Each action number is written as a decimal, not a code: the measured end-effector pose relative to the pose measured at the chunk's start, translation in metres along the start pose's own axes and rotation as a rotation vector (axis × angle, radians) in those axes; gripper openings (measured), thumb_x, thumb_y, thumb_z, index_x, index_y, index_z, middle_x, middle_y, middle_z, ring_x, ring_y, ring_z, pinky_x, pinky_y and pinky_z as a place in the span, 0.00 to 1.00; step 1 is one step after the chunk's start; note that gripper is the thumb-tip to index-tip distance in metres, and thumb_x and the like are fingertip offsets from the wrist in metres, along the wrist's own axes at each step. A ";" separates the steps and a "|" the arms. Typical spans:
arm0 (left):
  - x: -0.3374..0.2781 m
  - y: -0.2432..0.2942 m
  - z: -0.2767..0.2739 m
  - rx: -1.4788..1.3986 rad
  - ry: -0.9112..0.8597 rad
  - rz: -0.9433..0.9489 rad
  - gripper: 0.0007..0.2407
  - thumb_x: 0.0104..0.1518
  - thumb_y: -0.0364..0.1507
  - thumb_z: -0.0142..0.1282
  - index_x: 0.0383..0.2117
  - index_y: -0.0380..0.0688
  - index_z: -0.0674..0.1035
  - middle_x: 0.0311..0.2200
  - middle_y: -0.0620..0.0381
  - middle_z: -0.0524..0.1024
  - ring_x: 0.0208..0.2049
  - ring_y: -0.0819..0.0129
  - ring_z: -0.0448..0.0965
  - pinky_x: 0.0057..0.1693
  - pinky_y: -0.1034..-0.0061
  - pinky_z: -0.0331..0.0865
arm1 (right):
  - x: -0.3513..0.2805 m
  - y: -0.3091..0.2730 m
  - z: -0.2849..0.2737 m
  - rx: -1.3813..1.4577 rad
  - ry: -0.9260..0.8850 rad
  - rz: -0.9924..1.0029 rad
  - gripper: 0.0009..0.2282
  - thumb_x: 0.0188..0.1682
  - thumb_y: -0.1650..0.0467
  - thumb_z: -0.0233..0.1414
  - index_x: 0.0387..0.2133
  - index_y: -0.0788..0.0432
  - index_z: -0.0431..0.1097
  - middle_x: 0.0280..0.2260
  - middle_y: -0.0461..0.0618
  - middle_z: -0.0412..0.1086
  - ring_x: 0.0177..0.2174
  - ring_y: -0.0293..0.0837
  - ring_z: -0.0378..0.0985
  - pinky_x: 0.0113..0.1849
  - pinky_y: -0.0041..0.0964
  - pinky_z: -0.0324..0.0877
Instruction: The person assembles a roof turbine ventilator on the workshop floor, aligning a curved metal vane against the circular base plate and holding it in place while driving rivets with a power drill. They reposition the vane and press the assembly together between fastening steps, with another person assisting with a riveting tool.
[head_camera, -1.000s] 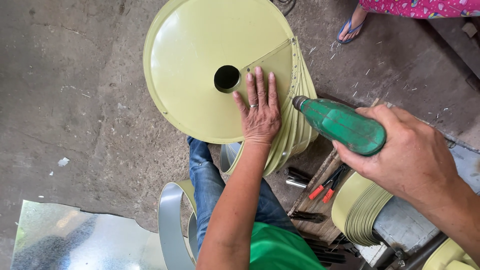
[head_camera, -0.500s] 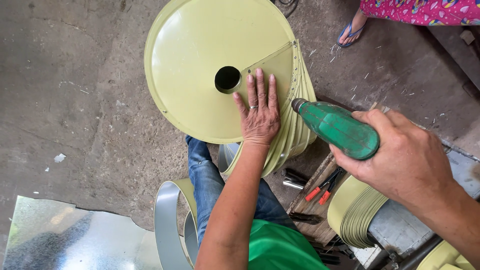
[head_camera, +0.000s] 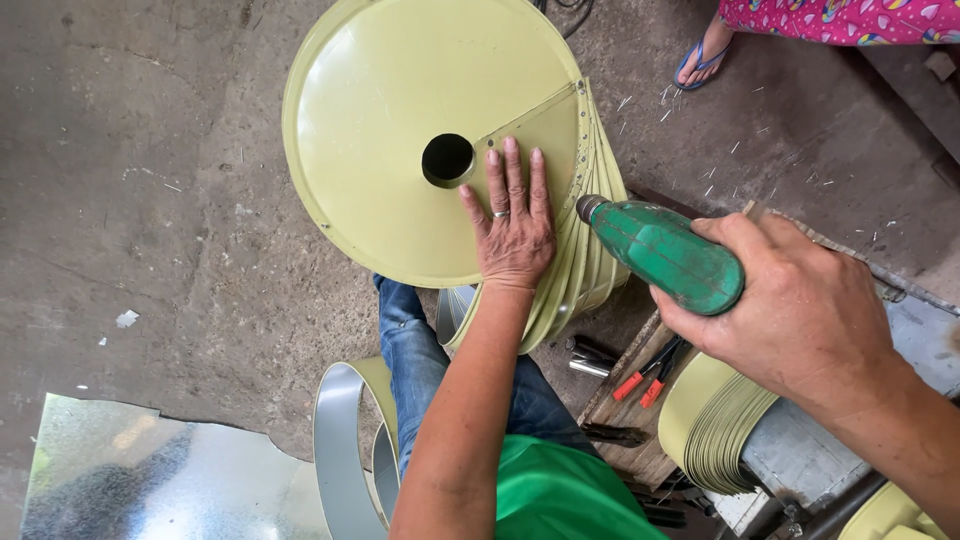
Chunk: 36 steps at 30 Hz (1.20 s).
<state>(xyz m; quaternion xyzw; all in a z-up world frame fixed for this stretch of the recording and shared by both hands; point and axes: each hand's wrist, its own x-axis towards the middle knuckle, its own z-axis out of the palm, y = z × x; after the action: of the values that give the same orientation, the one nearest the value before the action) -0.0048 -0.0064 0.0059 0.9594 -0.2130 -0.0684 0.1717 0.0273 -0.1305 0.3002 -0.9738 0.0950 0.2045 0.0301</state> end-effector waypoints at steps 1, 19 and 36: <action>0.000 0.000 0.000 0.007 -0.008 -0.002 0.24 0.70 0.31 0.40 0.74 0.45 0.60 0.76 0.45 0.47 0.77 0.48 0.39 0.73 0.38 0.22 | 0.000 0.000 0.000 -0.004 -0.006 0.002 0.22 0.34 0.60 0.68 0.38 0.59 0.76 0.30 0.57 0.75 0.29 0.57 0.81 0.31 0.50 0.77; 0.001 -0.001 0.000 0.003 -0.004 -0.005 0.23 0.71 0.32 0.39 0.74 0.45 0.61 0.76 0.44 0.48 0.77 0.47 0.39 0.73 0.37 0.22 | -0.005 0.000 0.006 -0.047 -0.035 0.007 0.23 0.35 0.58 0.68 0.40 0.59 0.76 0.30 0.59 0.75 0.28 0.57 0.82 0.30 0.51 0.78; 0.001 -0.002 0.004 0.006 0.022 0.020 0.23 0.70 0.31 0.41 0.73 0.44 0.62 0.75 0.41 0.49 0.76 0.45 0.41 0.73 0.36 0.24 | -0.006 -0.003 0.004 -0.149 -0.158 0.073 0.24 0.36 0.53 0.66 0.42 0.52 0.76 0.28 0.52 0.71 0.24 0.55 0.81 0.29 0.52 0.78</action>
<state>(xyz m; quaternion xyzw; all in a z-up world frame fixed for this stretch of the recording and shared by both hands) -0.0044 -0.0062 0.0019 0.9585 -0.2207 -0.0554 0.1716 0.0211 -0.1259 0.2984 -0.9501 0.1122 0.2880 -0.0423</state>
